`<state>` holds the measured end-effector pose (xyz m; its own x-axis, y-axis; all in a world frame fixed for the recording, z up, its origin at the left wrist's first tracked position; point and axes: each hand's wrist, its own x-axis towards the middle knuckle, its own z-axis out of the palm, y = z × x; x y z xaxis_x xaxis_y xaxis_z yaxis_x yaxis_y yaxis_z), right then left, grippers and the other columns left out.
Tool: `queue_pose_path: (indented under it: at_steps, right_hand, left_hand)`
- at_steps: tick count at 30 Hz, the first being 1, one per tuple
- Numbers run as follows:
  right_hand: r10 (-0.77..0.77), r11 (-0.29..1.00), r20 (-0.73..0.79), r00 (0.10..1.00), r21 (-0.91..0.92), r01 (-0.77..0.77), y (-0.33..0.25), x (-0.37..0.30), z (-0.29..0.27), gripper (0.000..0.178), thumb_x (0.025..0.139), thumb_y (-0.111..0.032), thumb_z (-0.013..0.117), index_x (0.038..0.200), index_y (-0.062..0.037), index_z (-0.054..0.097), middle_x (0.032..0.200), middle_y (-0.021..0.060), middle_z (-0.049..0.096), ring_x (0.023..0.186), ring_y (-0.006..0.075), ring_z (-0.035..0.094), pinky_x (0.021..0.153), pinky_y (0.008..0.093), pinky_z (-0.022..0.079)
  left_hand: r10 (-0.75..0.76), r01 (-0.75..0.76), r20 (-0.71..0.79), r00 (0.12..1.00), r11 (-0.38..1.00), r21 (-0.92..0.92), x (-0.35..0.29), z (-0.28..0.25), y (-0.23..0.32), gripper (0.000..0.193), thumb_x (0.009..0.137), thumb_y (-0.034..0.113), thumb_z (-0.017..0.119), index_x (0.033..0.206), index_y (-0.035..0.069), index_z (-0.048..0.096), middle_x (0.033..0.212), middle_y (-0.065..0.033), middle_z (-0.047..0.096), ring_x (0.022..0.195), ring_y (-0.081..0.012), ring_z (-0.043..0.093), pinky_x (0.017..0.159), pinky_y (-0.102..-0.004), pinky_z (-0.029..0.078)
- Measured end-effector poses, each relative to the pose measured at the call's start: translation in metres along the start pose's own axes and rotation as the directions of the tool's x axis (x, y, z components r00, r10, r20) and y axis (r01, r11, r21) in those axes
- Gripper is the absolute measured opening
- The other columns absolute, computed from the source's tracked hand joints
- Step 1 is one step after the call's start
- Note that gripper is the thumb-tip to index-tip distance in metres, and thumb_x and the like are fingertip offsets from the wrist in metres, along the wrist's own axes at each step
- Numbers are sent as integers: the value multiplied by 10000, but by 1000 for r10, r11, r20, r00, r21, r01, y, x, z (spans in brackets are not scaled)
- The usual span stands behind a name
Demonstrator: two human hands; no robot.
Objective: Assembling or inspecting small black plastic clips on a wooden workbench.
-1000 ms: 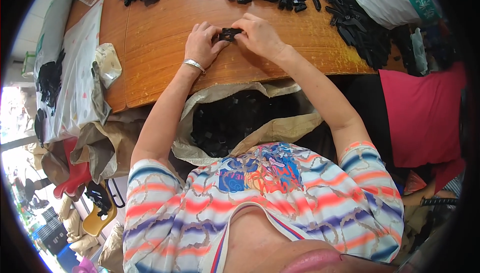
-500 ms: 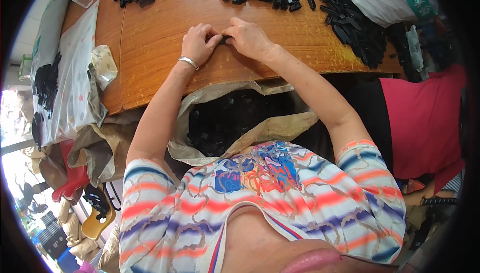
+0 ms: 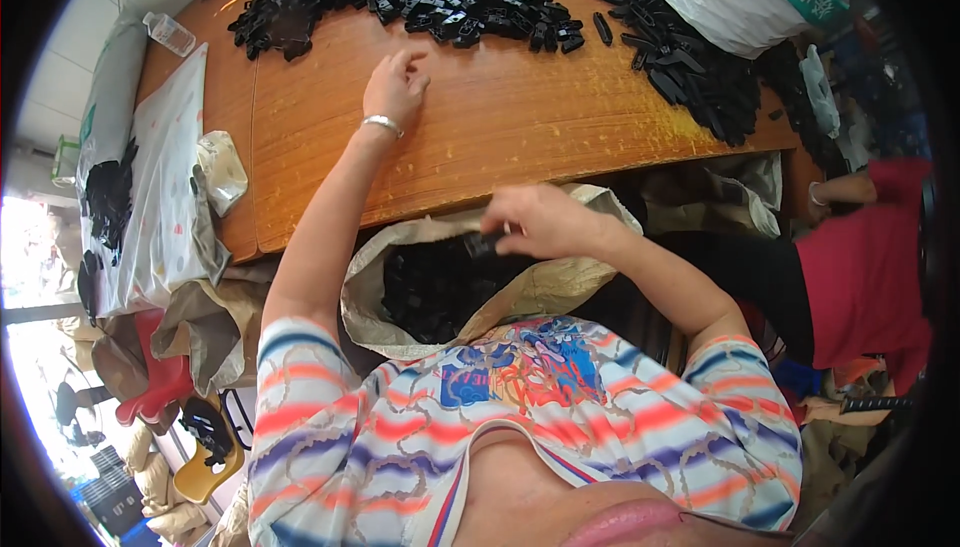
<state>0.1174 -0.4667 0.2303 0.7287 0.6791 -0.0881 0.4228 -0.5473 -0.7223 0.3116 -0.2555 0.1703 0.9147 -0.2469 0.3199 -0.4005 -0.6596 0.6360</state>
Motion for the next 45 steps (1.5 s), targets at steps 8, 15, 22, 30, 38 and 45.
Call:
queue_pose_path:
  at_steps: [8,15,22,30,38,45]
  right_hand:
    - [-85,996,-281,956,-61,71,32,30,-37,173,794,-171,695,905,-39,681,817,121,654,783,286,638,706,379,512]
    - [-18,954,-673,739,-233,-189,105,118,-82,242,798,-124,681,1036,-90,652,1038,134,589,902,336,618,795,408,520]
    - [-212,845,-710,671,-478,-239,138,165,-74,478,768,-149,721,1218,-121,562,1106,96,532,1033,299,536,826,404,491]
    - [-256,824,-724,640,-510,-248,133,166,-67,473,790,-158,682,1240,-107,545,1110,102,547,1006,293,543,801,403,458]
    - [-229,853,-735,639,-468,-232,139,149,-68,472,777,-91,679,1230,-96,547,1164,122,547,1052,309,544,841,411,450]
    - [-161,849,-689,707,-462,-257,123,128,-60,512,796,-11,665,1277,-92,508,1189,126,540,1107,306,510,880,402,414]
  left_hand:
    - [186,-151,-103,977,948,280,59,33,-10,320,831,108,605,1140,180,641,1152,-113,562,1065,-317,541,888,-396,500]
    - [310,-288,-50,950,924,250,40,35,-4,249,827,76,606,1068,115,654,1094,-124,590,1013,-329,562,871,-399,489]
    - [183,-58,-367,912,944,326,66,19,-28,415,867,225,589,1273,147,561,1308,-125,508,1244,-333,433,1012,-438,397]
    - [-20,68,-200,980,969,236,120,28,-66,536,847,459,606,1329,235,532,1459,-145,382,1335,-338,360,1061,-456,361]
    - [220,-211,-70,973,970,118,73,36,-25,490,859,339,625,1318,192,538,1340,-206,489,1188,-376,501,993,-432,431]
    - [389,-256,-349,853,893,370,157,-13,-62,379,851,312,642,1205,183,603,1053,-66,677,990,-282,604,797,-443,485]
